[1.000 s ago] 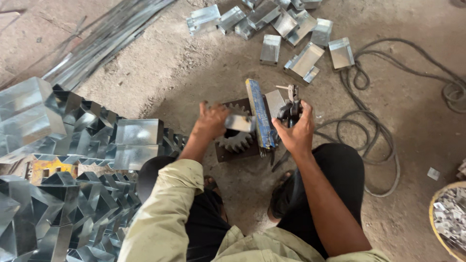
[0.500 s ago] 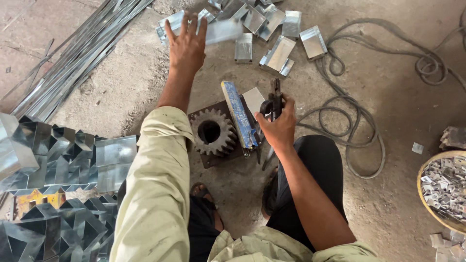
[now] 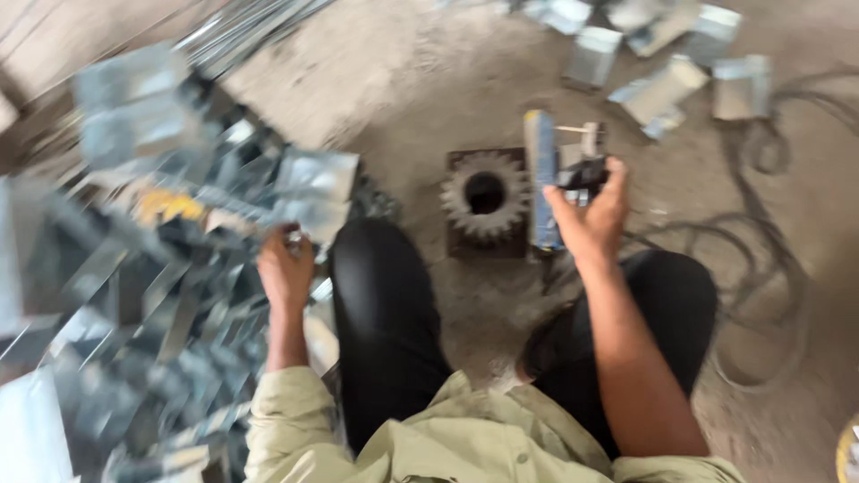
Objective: The person sits on the floor and uses a handheld welding torch to join small rectangular metal pieces to a central gear-like fixture. They repeatedly pick up metal pieces, position them against the fixture, and apply the torch to create welds, generating bright sparks and smoke.
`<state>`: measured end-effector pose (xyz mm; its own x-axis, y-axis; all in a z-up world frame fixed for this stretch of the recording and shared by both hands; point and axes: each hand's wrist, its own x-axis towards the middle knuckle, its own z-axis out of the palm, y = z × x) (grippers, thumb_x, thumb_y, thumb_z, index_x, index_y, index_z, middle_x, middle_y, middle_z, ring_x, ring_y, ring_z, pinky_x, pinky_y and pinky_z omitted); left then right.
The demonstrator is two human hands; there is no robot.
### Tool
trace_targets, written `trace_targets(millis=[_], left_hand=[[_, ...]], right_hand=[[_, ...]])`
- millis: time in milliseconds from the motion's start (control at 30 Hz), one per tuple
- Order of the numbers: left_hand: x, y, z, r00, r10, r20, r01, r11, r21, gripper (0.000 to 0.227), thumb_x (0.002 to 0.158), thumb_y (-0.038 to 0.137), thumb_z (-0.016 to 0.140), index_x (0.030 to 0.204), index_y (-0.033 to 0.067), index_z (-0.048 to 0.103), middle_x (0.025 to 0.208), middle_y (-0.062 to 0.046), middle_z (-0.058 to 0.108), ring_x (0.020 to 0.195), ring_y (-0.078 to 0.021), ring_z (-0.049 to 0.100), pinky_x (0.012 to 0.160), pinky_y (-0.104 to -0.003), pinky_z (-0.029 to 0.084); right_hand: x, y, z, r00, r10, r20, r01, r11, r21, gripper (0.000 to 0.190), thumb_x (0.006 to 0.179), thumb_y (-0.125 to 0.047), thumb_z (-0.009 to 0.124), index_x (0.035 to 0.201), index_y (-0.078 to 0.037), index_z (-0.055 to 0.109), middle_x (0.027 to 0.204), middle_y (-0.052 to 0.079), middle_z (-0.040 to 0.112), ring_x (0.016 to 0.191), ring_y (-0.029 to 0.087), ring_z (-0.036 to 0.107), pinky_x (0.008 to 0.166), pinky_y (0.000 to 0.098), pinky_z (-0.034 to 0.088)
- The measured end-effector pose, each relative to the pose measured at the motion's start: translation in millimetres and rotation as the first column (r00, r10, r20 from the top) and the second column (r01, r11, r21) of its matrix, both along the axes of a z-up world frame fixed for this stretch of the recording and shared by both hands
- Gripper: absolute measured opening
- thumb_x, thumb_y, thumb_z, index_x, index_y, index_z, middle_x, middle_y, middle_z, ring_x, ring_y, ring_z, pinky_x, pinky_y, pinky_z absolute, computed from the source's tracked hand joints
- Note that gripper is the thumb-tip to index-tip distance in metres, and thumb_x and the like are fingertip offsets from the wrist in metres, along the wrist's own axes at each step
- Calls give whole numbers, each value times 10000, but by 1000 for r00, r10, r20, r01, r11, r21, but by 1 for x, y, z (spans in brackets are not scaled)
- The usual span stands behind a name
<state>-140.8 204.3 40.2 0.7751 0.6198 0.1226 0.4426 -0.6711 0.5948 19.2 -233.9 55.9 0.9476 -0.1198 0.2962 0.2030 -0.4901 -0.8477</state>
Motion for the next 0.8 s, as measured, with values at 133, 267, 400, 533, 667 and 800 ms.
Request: trace_targets(millis=[133,267,400,533,667,800], left_hand=[[-104,11,-85,991,129,-34,-129,992,10,337,878,226,716,1163,54,662,1139,-174,712,944,-355,708,809,-440,578],[-153,-8,-135,890,213,-403,-186,977,105,534,896,337,721,1333,74,564,1260,-224,636,1096,-439,640,885,-528,523],[-160,-23,-177,843,219,-491,-285,956,-62,520,904,408,692,1266,69,537,1227,-235,593,1045,-463,622,845,-550,507],[-149,-36,-230,902,85,-424,-141,985,-103,379,966,399,591,1168,79,572,1177,-215,624,1042,-451,641,860,-554,511],[-123,-47,-263,919,-268,-288,220,957,-188,355,1023,311,511,1259,47,525,1176,-288,629,1086,-484,622,910,-541,522],[-94,-44,-268,884,-24,-467,-174,910,-377,504,967,356,578,1336,31,463,1152,-317,678,1085,-498,637,919,-559,496]], right_hand=[[3,13,-15,992,123,6,-123,992,-29,733,853,-218,943,1384,16,496,1219,184,684,1110,319,693,996,431,541],[9,19,-23,977,215,7,-213,971,-109,739,796,-186,960,1337,30,505,1229,186,692,1122,317,696,1011,430,542],[8,16,-30,971,238,22,-232,960,-159,732,808,-167,964,1338,45,506,1236,190,690,1120,320,695,1010,429,543],[5,5,-32,973,227,34,-219,963,-158,732,816,-156,955,1344,59,496,1219,190,695,1102,317,706,997,421,554],[1,1,-29,972,234,-1,-232,965,-122,718,836,-184,940,1348,41,491,1194,162,711,1075,287,724,990,402,567],[-5,10,-20,980,190,-53,-196,973,-126,715,825,-227,938,1357,1,519,1162,164,706,1053,288,703,958,411,551]])
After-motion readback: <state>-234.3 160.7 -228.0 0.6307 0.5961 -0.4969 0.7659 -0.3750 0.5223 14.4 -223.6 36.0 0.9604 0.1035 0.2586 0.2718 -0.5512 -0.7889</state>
